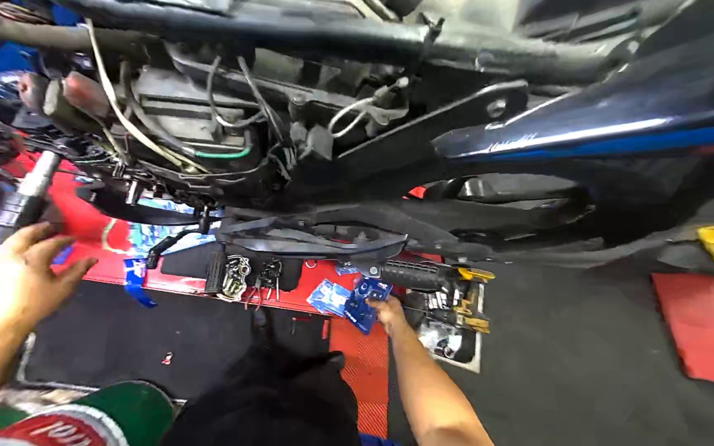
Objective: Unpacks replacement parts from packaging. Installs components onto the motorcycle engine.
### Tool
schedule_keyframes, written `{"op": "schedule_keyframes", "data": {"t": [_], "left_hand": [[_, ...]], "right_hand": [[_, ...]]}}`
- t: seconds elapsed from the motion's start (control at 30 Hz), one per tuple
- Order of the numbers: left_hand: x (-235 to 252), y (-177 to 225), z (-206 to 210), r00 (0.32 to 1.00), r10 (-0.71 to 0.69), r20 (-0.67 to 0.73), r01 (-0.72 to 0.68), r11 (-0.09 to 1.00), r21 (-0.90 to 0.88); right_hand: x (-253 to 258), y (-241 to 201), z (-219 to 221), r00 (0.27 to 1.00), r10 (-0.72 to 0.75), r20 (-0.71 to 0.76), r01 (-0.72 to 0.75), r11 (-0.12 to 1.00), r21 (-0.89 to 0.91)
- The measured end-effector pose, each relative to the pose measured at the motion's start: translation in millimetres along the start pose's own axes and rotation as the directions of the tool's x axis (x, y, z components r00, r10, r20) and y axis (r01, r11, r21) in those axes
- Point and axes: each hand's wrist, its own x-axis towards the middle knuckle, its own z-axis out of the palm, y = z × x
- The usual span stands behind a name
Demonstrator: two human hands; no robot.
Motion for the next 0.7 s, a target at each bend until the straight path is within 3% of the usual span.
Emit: {"op": "schedule_keyframes", "data": {"t": [0.07, 0.17, 0.27, 0.33, 0.43, 0.53, 0.63, 0.7], "left_hand": [[-41.1, -2.4, -16.4, 0.998, -0.032, 0.056, 0.027, 0.996, 0.089], [-82.8, -8.1, -34.5, 0.999, -0.033, 0.034, 0.024, 0.971, 0.238], [-92.6, -1.9, -57.2, 0.998, -0.049, -0.030, 0.056, 0.940, 0.337], [-77.8, -4.9, -67.7, 0.996, -0.001, -0.092, 0.032, 0.942, 0.335], [-33.3, -5.9, -76.6, 0.977, 0.117, -0.178, -0.052, 0.940, 0.336], [31.5, -0.2, -67.3, 0.945, 0.197, -0.261, -0.115, 0.947, 0.298], [97.6, -4.6, -31.9, 0.872, 0.320, -0.370, -0.200, 0.924, 0.326], [130.5, -11.0, 0.2, 0.831, 0.332, -0.447, -0.215, 0.932, 0.292]], "right_hand": [[35.8, -5.4, 2.2, 0.997, -0.071, -0.029, 0.066, 0.987, -0.145], [51.4, -18.4, -4.2, 0.990, -0.058, -0.130, 0.008, 0.933, -0.360], [32.0, -25.8, 5.8, 0.934, -0.207, -0.291, -0.046, 0.738, -0.673], [0.8, -29.9, 20.8, 0.889, -0.387, -0.244, 0.129, 0.724, -0.677], [-87.2, -52.5, 73.7, 0.835, -0.550, 0.025, 0.469, 0.688, -0.554], [-177.4, -109.5, 160.5, 0.653, -0.734, 0.187, 0.731, 0.545, -0.412], [-223.5, -187.2, 259.4, 0.410, -0.909, 0.069, 0.864, 0.363, -0.347], [-224.2, -240.0, 317.0, 0.362, -0.931, -0.041, 0.861, 0.351, -0.367]]}}
